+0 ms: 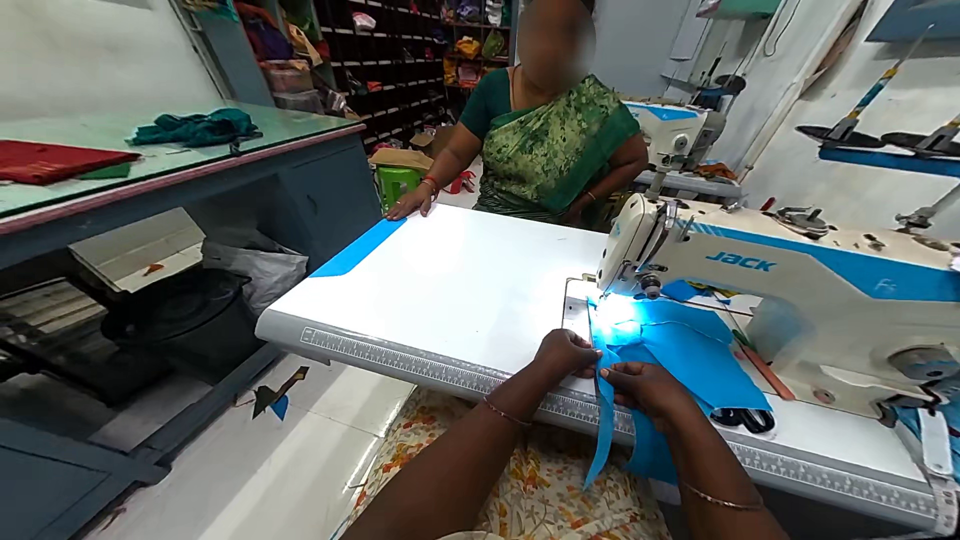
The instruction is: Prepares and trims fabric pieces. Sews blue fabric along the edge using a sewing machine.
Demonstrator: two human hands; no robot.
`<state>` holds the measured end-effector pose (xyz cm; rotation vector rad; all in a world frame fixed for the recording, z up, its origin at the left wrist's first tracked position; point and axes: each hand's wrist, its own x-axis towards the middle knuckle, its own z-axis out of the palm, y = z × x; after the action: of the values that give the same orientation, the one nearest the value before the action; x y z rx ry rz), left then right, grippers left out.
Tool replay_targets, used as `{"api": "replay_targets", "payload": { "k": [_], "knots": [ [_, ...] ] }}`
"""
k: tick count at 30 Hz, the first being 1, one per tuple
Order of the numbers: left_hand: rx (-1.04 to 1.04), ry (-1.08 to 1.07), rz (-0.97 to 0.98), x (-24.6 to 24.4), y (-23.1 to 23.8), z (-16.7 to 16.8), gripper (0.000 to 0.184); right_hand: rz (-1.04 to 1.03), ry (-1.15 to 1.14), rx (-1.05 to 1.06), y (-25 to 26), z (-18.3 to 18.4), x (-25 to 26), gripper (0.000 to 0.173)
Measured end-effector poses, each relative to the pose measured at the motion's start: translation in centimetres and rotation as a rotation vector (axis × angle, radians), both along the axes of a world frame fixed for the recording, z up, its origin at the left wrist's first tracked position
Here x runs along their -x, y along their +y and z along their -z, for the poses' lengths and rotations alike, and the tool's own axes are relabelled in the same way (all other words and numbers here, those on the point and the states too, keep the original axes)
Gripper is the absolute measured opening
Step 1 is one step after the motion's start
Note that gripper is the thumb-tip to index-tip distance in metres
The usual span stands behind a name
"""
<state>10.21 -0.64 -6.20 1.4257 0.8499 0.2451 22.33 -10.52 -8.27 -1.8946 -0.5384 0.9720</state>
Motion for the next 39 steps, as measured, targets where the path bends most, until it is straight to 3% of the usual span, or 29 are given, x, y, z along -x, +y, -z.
{"api": "replay_targets", "payload": {
  "k": [9,15,22,25,29,34,39],
  "knots": [
    [0.006,0.009,-0.002,-0.1,0.0,-0.2,0.049,-0.067,-0.133,0.053,-0.1,-0.3,0.7,0.021],
    [-0.114,0.06,0.034,-0.3,0.1,0.3,0.044,-0.214,-0.33,0.259,-0.4,-0.5,1.7,0.03],
    [-0.323,0.283,0.217,-2.9,2.1,1.1,0.036,-0.422,-0.44,0.533,-1.6,-2.8,1.6,0.033],
    [-0.434,0.397,0.325,-3.3,2.9,1.3,0.035,-0.288,-0.69,0.282,-1.7,-3.3,1.5,0.023],
    [-0.712,0.371,0.349,-1.4,1.8,-0.3,0.044,-0.27,-0.983,-0.117,-0.1,-0.2,0.2,0.014],
    [-0.92,0.305,0.417,-1.5,2.1,0.4,0.047,-0.268,-1.061,-0.021,1.1,3.1,-1.2,0.025],
    [-0.945,0.291,0.454,-1.4,2.2,0.7,0.046,-0.299,-1.018,0.119,0.9,2.5,-1.4,0.038]
  ]
}}
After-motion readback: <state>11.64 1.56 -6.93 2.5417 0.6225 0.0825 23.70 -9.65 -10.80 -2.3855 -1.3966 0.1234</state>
